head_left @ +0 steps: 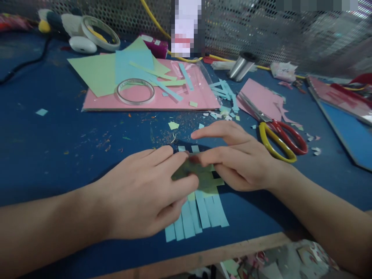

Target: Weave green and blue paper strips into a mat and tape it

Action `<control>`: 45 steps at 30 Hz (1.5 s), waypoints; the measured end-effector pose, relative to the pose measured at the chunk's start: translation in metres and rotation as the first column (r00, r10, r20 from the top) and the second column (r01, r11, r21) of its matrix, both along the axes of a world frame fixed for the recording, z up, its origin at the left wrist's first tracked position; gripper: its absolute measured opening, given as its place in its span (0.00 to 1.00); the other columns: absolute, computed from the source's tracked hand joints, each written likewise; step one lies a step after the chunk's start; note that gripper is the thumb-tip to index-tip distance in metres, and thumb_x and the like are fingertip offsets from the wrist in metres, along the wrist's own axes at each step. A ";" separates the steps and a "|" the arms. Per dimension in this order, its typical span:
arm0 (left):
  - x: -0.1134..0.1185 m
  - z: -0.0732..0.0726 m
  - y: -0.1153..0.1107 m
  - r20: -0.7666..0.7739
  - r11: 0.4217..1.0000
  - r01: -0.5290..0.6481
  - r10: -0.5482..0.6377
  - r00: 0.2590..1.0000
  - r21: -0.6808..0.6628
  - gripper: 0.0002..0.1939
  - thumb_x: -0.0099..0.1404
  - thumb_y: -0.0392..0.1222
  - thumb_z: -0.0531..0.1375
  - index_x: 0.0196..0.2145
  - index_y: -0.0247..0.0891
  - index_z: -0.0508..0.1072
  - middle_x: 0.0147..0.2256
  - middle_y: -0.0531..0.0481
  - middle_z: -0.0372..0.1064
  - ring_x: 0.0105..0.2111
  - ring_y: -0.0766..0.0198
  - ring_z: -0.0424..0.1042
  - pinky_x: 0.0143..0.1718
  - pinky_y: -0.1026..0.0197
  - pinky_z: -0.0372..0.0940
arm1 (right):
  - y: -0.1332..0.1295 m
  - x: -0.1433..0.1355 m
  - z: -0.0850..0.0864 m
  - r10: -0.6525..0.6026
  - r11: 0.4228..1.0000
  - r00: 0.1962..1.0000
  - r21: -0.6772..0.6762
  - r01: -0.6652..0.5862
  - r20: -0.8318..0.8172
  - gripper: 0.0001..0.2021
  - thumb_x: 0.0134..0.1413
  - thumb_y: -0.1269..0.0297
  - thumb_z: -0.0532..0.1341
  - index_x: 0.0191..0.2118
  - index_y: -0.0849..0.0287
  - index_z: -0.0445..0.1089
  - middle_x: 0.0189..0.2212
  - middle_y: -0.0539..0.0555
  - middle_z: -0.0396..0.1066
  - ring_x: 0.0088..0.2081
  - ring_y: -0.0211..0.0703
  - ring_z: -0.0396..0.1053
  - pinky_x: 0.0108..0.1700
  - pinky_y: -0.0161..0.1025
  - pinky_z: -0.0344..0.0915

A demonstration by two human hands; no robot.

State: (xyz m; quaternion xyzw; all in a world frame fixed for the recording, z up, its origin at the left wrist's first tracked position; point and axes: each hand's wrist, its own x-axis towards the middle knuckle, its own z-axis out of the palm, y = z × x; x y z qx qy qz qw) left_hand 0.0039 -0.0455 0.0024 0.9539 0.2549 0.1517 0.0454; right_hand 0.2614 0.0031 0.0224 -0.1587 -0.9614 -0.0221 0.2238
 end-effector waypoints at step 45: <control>0.004 0.025 0.033 0.546 0.817 -0.026 0.407 0.732 -0.576 0.11 0.73 0.44 0.61 0.50 0.41 0.79 0.43 0.50 0.82 0.42 0.60 0.80 0.43 0.61 0.75 | -0.016 -0.034 0.003 -0.161 0.968 0.901 0.111 0.223 -0.402 0.19 0.64 0.75 0.63 0.60 0.62 0.72 0.53 0.66 0.78 0.57 0.53 0.75 0.57 0.55 0.74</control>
